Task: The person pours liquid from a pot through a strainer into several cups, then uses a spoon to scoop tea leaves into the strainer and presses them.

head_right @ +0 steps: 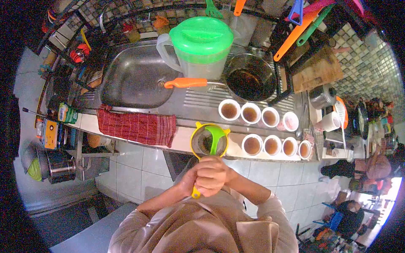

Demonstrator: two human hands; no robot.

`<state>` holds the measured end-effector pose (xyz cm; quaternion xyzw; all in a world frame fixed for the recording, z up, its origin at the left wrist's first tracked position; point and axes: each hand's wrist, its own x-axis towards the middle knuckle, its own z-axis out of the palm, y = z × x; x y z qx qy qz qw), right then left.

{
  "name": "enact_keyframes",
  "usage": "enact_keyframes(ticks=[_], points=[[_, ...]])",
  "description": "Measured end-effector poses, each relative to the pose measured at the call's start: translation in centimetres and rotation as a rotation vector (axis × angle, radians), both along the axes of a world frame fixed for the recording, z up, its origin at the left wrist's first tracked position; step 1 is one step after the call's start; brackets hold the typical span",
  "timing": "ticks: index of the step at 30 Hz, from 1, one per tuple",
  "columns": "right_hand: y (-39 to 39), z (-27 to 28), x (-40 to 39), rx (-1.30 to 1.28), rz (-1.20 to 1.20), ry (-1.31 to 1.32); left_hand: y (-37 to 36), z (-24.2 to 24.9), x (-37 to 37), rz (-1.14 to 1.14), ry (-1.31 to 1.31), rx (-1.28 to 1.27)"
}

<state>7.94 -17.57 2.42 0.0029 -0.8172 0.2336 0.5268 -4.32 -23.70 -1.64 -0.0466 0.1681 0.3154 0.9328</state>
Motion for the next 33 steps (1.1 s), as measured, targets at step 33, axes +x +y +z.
enact_keyframes(ticks=[33], points=[[-0.7, -0.3, -0.4, -0.165, -0.015, 0.123, 0.4, 0.7, 0.1, -0.033, 0.32, -0.218]])
